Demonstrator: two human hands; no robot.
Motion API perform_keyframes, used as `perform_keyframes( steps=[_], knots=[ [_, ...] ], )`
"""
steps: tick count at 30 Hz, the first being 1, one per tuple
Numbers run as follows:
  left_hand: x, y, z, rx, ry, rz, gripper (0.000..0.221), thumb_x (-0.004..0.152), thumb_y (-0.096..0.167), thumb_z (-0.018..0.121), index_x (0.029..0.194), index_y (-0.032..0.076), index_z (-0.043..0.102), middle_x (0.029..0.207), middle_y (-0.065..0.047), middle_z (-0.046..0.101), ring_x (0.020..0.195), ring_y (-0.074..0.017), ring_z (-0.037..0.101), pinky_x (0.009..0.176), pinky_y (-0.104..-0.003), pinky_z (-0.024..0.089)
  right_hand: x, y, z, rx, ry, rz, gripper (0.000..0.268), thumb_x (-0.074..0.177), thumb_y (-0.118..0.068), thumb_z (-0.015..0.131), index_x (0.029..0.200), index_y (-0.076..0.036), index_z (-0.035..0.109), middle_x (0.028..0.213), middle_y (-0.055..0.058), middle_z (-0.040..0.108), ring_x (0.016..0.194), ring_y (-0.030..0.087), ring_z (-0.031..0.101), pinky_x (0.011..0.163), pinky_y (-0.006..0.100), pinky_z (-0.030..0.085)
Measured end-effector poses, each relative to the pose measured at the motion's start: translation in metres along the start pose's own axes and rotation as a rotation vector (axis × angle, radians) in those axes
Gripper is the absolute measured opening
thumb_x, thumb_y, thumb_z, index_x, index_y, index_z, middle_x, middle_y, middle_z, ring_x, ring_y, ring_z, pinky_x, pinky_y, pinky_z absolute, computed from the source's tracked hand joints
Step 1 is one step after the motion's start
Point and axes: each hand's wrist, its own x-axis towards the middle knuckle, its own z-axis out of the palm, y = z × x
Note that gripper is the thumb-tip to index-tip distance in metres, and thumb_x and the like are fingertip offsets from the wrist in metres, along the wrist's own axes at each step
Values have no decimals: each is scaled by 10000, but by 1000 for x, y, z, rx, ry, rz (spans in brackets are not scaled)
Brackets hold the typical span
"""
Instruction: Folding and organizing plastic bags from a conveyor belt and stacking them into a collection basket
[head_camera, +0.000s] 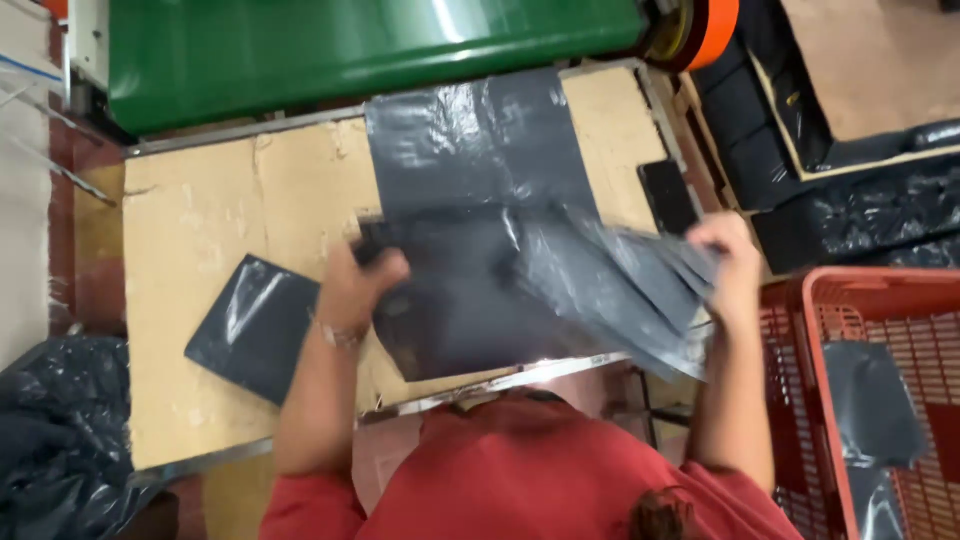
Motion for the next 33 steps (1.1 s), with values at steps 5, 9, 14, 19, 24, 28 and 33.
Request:
perform_keyframes(
  steps=[5, 9, 14, 19, 24, 28, 33],
  knots=[
    [109, 26, 25, -542, 151, -307, 632, 950, 688, 360, 1121, 176, 689, 1035, -8, 739, 924, -158, 719, 835, -333, 613, 131, 113, 113, -68, 75, 490, 163, 869, -128, 772, 1019, -192, 771, 1030, 36, 743, 1045, 230, 694, 973, 382, 499],
    [121, -120, 19, -94, 247, -678, 414, 935, 605, 531, 705, 271, 445, 547, 132, 290, 429, -64, 303, 375, -243, 243, 140, 269, 222, 132, -293, 734, 617, 754, -364, 952, 1222, -44, 708, 1122, 211, 728, 1059, 362, 700, 932, 481, 536],
    [125, -222, 10, 644, 395, -305, 310, 862, 436, 777, 1049, 195, 727, 928, -52, 756, 962, -260, 720, 803, -421, 574, 165, 283, 249, -320, -314, 607, 441, 802, -307, 848, 1165, -102, 704, 1056, 148, 749, 1065, 359, 712, 899, 515, 556],
    [124, -186, 49, 1032, 517, -285, 188, 967, 369, 651, 1051, 205, 614, 967, -62, 717, 968, -315, 728, 825, -463, 588, 176, 228, 254, -563, -224, 456, 394, 823, -275, 832, 1109, -26, 722, 1078, 187, 665, 1012, 434, 675, 881, 546, 566],
    [135, -118, 137, 1370, 265, 236, 756, 868, 624, 652, 1454, 159, 543, 1518, -113, 524, 1485, -348, 364, 1080, -689, 326, 196, 188, 261, -650, -340, 639, 770, 715, -334, 946, 1245, 1, 499, 1236, 237, 539, 1178, 488, 608, 1019, 567, 540],
    [138, -133, 190, 1334, -37, 413, 798, 894, 709, 492, 1486, 174, 512, 1622, -74, 429, 1566, -317, 240, 1151, -724, 213, 202, 233, 267, -493, -378, 744, 863, 615, -299, 1001, 1235, 17, 488, 1186, 241, 608, 1161, 498, 640, 1014, 597, 505],
    [144, -159, 197, 1266, -22, 409, 718, 912, 629, 555, 1485, 202, 473, 1595, -58, 426, 1547, -290, 265, 1163, -709, 237, 210, 263, 290, 64, -200, 924, 695, 618, -173, 903, 1260, -61, 662, 1126, 208, 723, 1116, 401, 695, 894, 507, 580]
  ],
)
